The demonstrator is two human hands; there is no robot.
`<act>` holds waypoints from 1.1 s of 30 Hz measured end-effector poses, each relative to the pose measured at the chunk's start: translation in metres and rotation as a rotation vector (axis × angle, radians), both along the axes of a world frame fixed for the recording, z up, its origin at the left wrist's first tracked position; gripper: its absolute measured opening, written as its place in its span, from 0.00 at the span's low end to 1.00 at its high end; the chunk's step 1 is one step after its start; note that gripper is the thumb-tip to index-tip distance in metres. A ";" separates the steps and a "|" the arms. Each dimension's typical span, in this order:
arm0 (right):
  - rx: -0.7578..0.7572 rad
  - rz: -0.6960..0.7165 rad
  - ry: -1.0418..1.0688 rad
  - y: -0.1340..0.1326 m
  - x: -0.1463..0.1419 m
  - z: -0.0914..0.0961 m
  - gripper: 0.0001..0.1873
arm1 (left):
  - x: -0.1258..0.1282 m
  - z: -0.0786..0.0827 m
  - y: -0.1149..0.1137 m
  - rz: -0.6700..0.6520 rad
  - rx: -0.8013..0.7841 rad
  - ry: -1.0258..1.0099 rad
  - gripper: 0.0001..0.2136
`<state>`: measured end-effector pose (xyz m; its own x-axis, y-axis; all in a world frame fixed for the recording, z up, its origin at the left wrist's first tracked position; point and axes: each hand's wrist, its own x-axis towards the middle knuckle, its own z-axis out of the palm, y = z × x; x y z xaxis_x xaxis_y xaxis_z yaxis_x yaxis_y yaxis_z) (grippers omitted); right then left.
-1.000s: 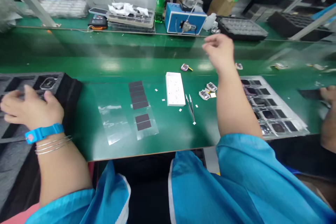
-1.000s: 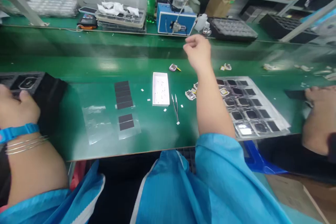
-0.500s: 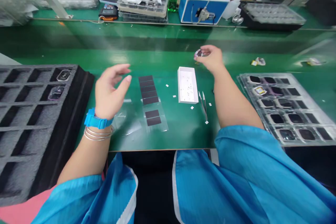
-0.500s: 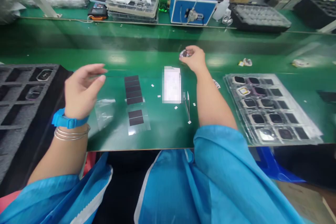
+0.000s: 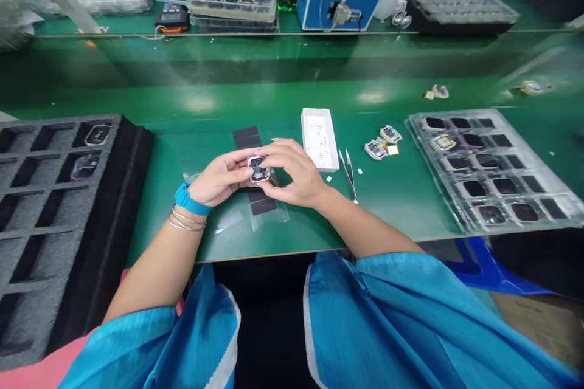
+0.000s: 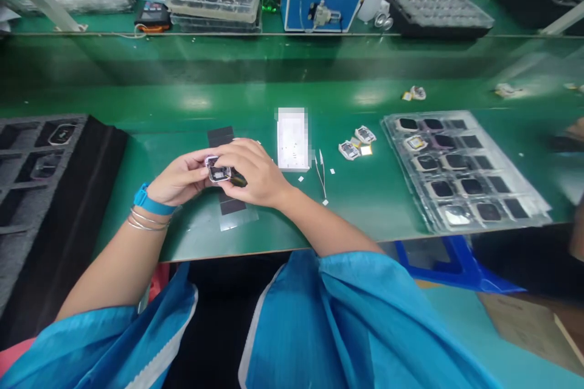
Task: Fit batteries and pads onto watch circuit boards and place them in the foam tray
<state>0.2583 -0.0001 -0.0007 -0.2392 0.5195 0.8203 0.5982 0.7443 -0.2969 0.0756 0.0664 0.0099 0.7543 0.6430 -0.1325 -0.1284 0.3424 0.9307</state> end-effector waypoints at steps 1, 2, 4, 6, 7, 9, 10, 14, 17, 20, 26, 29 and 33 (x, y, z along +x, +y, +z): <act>-0.008 0.011 0.018 0.000 0.001 0.000 0.13 | 0.000 0.000 0.000 -0.020 -0.028 -0.016 0.23; -0.025 0.017 0.031 -0.001 0.002 0.001 0.13 | 0.000 0.000 -0.001 -0.028 -0.045 -0.032 0.23; -0.062 0.010 0.050 -0.003 0.001 0.004 0.12 | 0.002 -0.001 -0.002 0.003 -0.042 -0.062 0.24; -0.087 -0.029 0.084 -0.005 -0.001 0.005 0.09 | 0.005 -0.002 -0.002 0.076 0.006 -0.085 0.25; -0.100 -0.058 0.106 -0.005 -0.002 0.005 0.07 | 0.006 -0.003 -0.002 0.119 0.044 -0.095 0.26; -0.127 -0.105 0.141 -0.006 -0.003 0.002 0.04 | 0.008 -0.005 -0.002 0.202 0.136 -0.113 0.25; -0.139 -0.118 0.149 -0.005 -0.004 0.000 0.04 | 0.009 -0.006 -0.002 0.238 0.182 -0.121 0.25; -0.177 -0.146 0.135 -0.002 -0.004 -0.008 0.04 | 0.011 -0.011 -0.003 0.332 0.326 -0.116 0.27; -0.150 -0.170 0.116 -0.001 -0.006 -0.010 0.05 | 0.011 -0.015 -0.004 0.363 0.411 -0.100 0.28; -0.139 -0.215 0.100 -0.001 -0.007 -0.010 0.08 | 0.012 -0.018 -0.006 0.399 0.480 -0.069 0.29; -0.140 -0.258 0.050 -0.001 -0.008 -0.010 0.09 | 0.016 -0.022 -0.009 0.474 0.506 -0.044 0.29; -0.141 -0.241 0.060 -0.001 -0.007 -0.010 0.09 | 0.017 -0.023 -0.010 0.489 0.511 -0.036 0.29; -0.140 -0.229 0.071 -0.001 -0.006 -0.011 0.09 | 0.017 -0.022 -0.011 0.488 0.513 -0.034 0.29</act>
